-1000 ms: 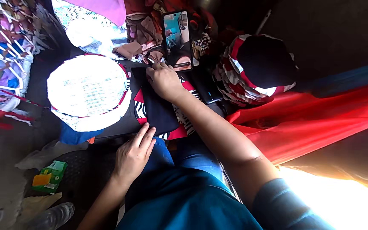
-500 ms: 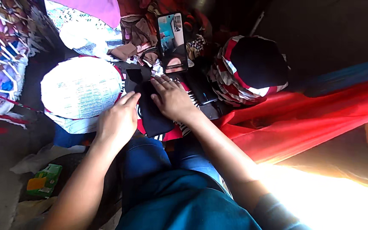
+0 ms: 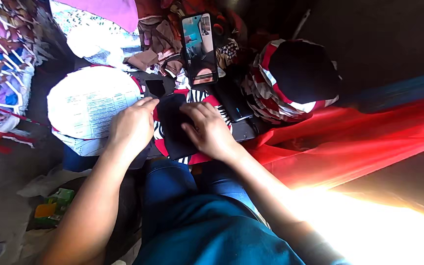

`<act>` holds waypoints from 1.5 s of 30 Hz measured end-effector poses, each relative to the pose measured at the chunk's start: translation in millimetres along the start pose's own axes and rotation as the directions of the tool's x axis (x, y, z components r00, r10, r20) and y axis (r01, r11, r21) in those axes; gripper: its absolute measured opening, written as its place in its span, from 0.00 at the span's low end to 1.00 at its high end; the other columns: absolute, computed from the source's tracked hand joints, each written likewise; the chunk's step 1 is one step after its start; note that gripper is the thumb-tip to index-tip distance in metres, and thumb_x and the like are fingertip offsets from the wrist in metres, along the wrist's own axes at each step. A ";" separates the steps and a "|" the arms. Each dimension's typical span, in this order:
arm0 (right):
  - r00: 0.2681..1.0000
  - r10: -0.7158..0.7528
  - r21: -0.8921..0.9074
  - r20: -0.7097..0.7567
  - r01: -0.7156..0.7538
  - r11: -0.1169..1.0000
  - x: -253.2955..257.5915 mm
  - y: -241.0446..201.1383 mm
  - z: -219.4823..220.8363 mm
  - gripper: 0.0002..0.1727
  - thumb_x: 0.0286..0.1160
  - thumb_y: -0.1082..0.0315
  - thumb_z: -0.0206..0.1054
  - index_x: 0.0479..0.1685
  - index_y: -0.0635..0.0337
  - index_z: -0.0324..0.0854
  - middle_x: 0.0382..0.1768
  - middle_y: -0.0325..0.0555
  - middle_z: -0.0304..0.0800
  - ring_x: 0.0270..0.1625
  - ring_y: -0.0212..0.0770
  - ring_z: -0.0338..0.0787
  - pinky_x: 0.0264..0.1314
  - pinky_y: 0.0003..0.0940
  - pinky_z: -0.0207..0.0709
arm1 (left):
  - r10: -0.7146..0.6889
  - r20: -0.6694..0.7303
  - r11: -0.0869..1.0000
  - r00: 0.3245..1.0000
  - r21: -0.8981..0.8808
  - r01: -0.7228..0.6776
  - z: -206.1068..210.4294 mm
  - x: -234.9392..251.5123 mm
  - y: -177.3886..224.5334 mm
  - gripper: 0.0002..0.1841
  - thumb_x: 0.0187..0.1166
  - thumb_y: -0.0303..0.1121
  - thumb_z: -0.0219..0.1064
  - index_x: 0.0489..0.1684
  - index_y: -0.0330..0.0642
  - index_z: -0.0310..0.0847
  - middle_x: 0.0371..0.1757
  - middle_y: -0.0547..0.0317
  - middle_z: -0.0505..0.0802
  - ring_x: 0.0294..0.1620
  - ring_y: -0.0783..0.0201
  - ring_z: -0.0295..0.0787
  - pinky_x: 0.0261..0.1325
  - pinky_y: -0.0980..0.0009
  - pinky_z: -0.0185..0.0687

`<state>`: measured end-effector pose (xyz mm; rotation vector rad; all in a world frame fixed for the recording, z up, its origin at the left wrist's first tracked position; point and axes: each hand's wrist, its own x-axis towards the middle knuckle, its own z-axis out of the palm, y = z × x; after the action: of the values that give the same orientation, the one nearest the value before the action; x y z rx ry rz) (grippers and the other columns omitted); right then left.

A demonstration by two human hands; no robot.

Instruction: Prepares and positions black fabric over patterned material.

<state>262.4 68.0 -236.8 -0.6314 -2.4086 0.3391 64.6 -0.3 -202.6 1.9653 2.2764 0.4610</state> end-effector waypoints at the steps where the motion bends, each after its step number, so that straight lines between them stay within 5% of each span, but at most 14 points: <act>1: 0.996 -0.077 0.008 -0.043 0.078 0.997 -13.2 -2.8 0.9 0.17 0.76 0.63 0.67 0.58 0.63 0.88 0.56 0.52 0.91 0.62 0.54 0.88 0.61 0.52 0.80 | 0.013 0.008 1.000 1.000 0.017 -0.013 -2.0 3.6 -1.2 0.22 0.89 0.23 0.49 0.77 0.41 0.80 0.78 0.46 0.83 0.74 0.38 0.83 0.66 0.31 0.76; 6: 0.959 -0.275 -0.120 -0.064 0.266 0.956 -65.0 -8.8 12.2 0.11 0.79 0.61 0.67 0.48 0.54 0.93 0.44 0.44 0.92 0.52 0.47 0.88 0.53 0.41 0.79 | 0.036 0.112 0.997 0.993 0.069 -0.044 -0.7 24.1 -1.5 0.24 0.88 0.20 0.48 0.78 0.45 0.80 0.80 0.48 0.82 0.77 0.39 0.80 0.68 0.32 0.75; 22: 0.963 -0.266 -0.201 -0.041 0.253 0.946 -62.9 -19.0 14.1 0.09 0.77 0.74 0.63 0.38 0.57 0.90 0.37 0.46 0.90 0.43 0.47 0.88 0.42 0.39 0.77 | 0.055 0.077 0.998 0.995 0.011 -0.056 15.8 35.9 -5.3 0.20 0.92 0.29 0.51 0.76 0.42 0.80 0.77 0.43 0.83 0.75 0.38 0.81 0.70 0.33 0.74; 31: 0.963 -0.270 -0.198 0.002 0.265 0.944 -67.6 -26.5 7.2 0.10 0.78 0.75 0.61 0.38 0.59 0.90 0.36 0.47 0.90 0.43 0.48 0.89 0.44 0.39 0.78 | 0.042 0.120 0.999 0.992 0.010 -0.044 13.7 37.3 -5.6 0.20 0.91 0.28 0.53 0.77 0.44 0.80 0.78 0.39 0.81 0.77 0.35 0.79 0.69 0.31 0.73; 37: 0.971 -0.238 -0.181 -0.022 0.230 0.956 -72.3 -25.0 8.3 0.11 0.83 0.67 0.61 0.42 0.57 0.90 0.39 0.44 0.92 0.45 0.46 0.89 0.47 0.39 0.78 | -0.048 -0.030 0.990 0.998 -0.132 0.044 -34.1 21.5 -7.9 0.20 0.90 0.31 0.54 0.76 0.35 0.78 0.67 0.31 0.87 0.71 0.30 0.81 0.70 0.28 0.69; 40: 0.974 -0.216 -0.084 -0.072 0.210 0.974 -72.4 -28.1 0.1 0.11 0.82 0.66 0.61 0.43 0.58 0.91 0.39 0.45 0.93 0.44 0.45 0.89 0.47 0.38 0.78 | -0.036 -0.106 0.968 0.994 -0.249 0.009 -70.4 11.1 -19.2 0.21 0.89 0.40 0.56 0.73 0.38 0.80 0.65 0.39 0.89 0.69 0.41 0.84 0.70 0.35 0.73; 43: 0.953 -0.219 0.100 -0.210 0.244 0.965 -69.2 -42.1 -31.2 0.13 0.84 0.66 0.60 0.52 0.62 0.87 0.38 0.47 0.92 0.43 0.42 0.88 0.47 0.35 0.78 | -0.055 -0.245 0.971 0.968 -0.238 -0.005 -86.5 18.7 -47.7 0.22 0.86 0.45 0.58 0.70 0.41 0.82 0.58 0.45 0.91 0.57 0.56 0.87 0.63 0.48 0.76; 45: 0.931 -0.217 0.175 -0.293 0.275 0.945 -72.5 -64.2 -68.7 0.14 0.89 0.62 0.54 0.60 0.57 0.80 0.39 0.43 0.88 0.44 0.36 0.88 0.53 0.30 0.81 | -0.133 -0.254 0.975 0.958 -0.209 0.080 -86.7 31.6 -62.1 0.22 0.87 0.44 0.57 0.71 0.41 0.81 0.57 0.43 0.91 0.56 0.53 0.86 0.63 0.46 0.75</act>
<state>332.7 -18.2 -195.4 -0.2523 -2.1208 0.3716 -22.8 9.1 -134.5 1.7668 2.3640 0.9521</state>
